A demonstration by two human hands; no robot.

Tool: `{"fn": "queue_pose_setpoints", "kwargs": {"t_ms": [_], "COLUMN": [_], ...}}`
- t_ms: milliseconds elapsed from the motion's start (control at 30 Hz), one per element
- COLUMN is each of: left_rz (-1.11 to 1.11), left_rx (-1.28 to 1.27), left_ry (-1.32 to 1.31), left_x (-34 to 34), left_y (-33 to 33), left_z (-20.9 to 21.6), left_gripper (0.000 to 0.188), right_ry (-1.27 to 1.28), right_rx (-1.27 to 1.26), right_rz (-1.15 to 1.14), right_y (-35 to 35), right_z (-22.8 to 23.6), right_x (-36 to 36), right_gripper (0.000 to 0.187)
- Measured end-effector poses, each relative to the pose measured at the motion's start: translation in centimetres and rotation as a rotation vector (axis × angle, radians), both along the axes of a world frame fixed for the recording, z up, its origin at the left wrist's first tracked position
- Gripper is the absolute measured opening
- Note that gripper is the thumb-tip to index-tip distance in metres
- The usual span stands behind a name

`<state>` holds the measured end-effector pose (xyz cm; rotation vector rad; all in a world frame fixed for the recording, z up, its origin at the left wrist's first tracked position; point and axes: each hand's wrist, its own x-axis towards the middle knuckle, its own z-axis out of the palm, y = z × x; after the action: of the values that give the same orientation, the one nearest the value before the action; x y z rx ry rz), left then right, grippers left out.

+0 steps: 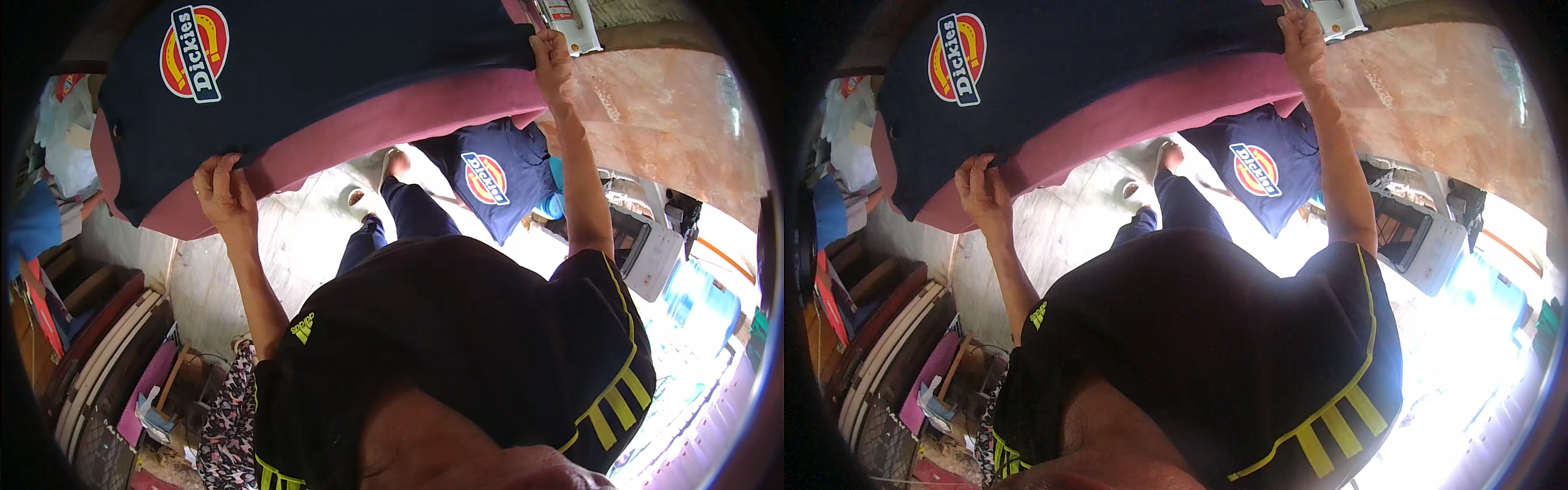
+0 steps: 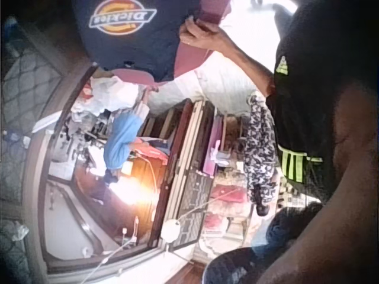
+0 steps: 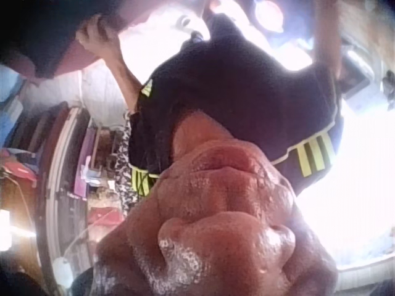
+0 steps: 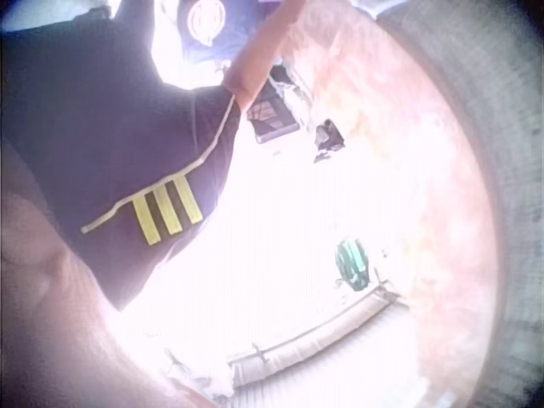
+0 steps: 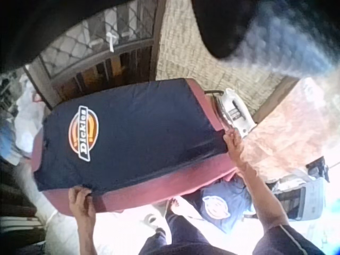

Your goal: The person irons a dark blue Dickies t-shirt on a pink ironing board using a white electric iron. They smooth the fabric, iron the front and back, and flip the shirt to ensure all areas are pressed. The person handles the shirt and iron directly throughout the process.

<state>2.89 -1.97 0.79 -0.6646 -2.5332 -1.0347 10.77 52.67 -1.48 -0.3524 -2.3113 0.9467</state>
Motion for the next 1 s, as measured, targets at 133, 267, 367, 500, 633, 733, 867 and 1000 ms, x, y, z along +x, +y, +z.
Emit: {"fn": "queue_pose_setpoints", "kwargs": {"t_ms": [133, 267, 367, 500, 633, 733, 867, 1000], "left_rz": [-0.003, 0.024, -0.013, -0.088, -0.182, -0.254, -0.229, -0.238], "left_rx": [-0.266, -0.341, -0.443, -0.458, -0.3, -0.182, -0.203, -0.302], "left_ry": [0.097, -0.046, -0.155, -0.202, -0.133, 0.13, 0.366, 0.512], "left_x": [0.0, 0.8, 0.1, -2.9, -9.6, -17.0, -27.1, -35.0], "left_y": [0.1, 0.5, 0.5, 4.2, 9.5, 13.1, 18.2, 21.5], "left_z": [0.1, 1.1, 3.5, 7.2, 6.5, 5.1, 4.0, 1.8], "left_gripper": [0.031, 0.023, 0.02, 0.02, 0.012, 0.009, 0.014, 0.017], "right_ry": [0.085, 0.01, -0.06, 0.025, 0.016, 0.003, -0.02, -0.095], "right_rx": [0.096, -0.004, -0.031, -0.137, -0.095, -0.069, -0.027, -0.012], "right_rz": [0.05, 0.045, -0.033, -0.053, -0.055, -0.056, -0.092, -0.116], "right_y": [-2.2, -2.9, -3.2, -3.8, -4.4, -4.5, -4.6, -4.8], "right_z": [-0.9, -0.5, -1.3, -2.4, -2.0, -1.9, -2.0, -1.2], "right_x": [0.8, 1.6, 1.8, 2.5, 2.1, 2.1, 2.3, 2.7], "right_gripper": [0.023, 0.033, 0.035, 0.037, 0.038, 0.038, 0.038, 0.04]}}
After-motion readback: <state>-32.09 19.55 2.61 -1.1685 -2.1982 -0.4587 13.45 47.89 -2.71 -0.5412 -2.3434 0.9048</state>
